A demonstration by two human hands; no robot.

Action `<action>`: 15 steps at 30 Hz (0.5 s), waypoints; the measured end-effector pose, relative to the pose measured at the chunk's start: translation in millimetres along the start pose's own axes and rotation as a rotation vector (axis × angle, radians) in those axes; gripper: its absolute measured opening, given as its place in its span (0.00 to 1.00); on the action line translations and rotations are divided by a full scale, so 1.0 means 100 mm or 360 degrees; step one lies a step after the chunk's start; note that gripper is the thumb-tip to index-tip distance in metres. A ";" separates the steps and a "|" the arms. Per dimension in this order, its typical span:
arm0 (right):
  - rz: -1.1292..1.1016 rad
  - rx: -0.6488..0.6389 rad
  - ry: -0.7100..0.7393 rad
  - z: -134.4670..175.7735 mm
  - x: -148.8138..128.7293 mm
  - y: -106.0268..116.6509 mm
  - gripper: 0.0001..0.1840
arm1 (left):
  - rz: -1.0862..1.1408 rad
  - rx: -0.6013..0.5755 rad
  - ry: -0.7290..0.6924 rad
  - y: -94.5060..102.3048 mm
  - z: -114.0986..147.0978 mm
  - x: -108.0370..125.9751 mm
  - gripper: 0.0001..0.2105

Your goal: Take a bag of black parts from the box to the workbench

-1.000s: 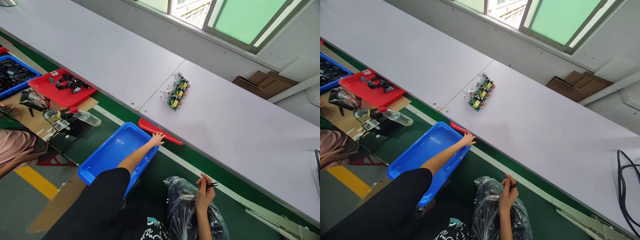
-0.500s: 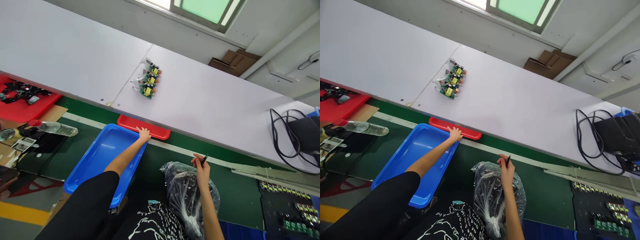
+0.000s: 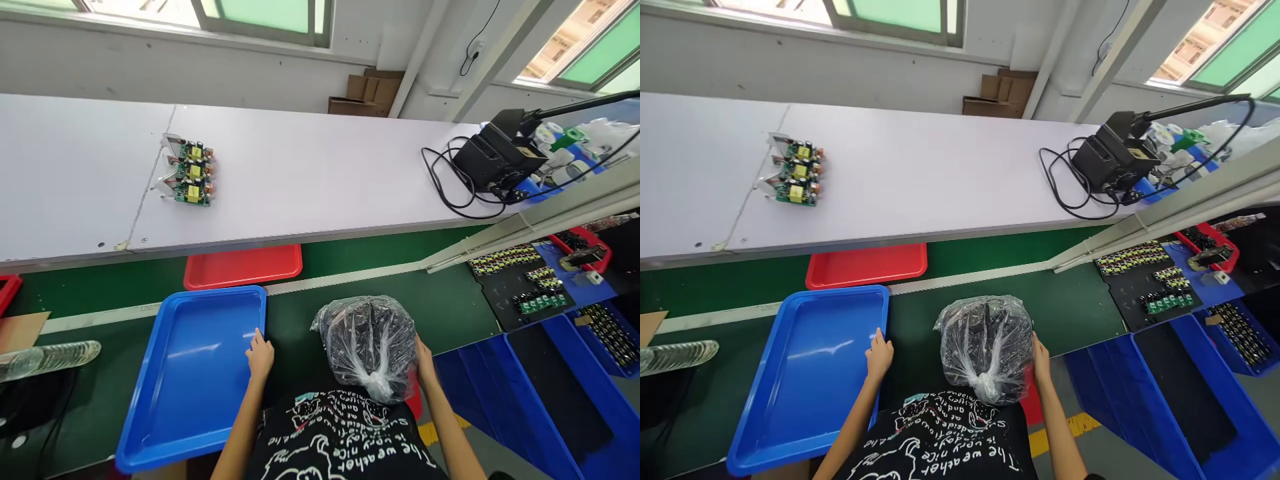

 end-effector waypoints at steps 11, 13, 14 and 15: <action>-0.0293 -0.0147 -0.0278 -0.03 0.14 -0.10 0.18 | 0.0405 -0.0219 -0.0112 0.08 0.36 0.77 0.38; -0.0329 -0.0324 -0.0417 -0.04 0.18 -0.22 0.16 | 0.0534 -0.0424 -0.0102 -0.20 0.71 0.93 0.36; -0.0356 -0.0421 -0.0479 -0.04 0.22 -0.29 0.17 | 0.0585 -0.0502 -0.0088 -0.35 0.86 0.97 0.35; -0.0390 -0.0516 -0.0517 -0.06 0.26 -0.36 0.18 | 0.0681 -0.0624 -0.0098 -0.52 0.97 1.01 0.38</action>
Point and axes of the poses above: each hand's wrist, its own z-axis away from the middle knuckle, its own y-axis out of the back of the hand, x = y × z, the point moved 5 cm from there along -z, towards the middle knuckle, and after that the axes turned 7 degrees about y, right-handed, at the moved point
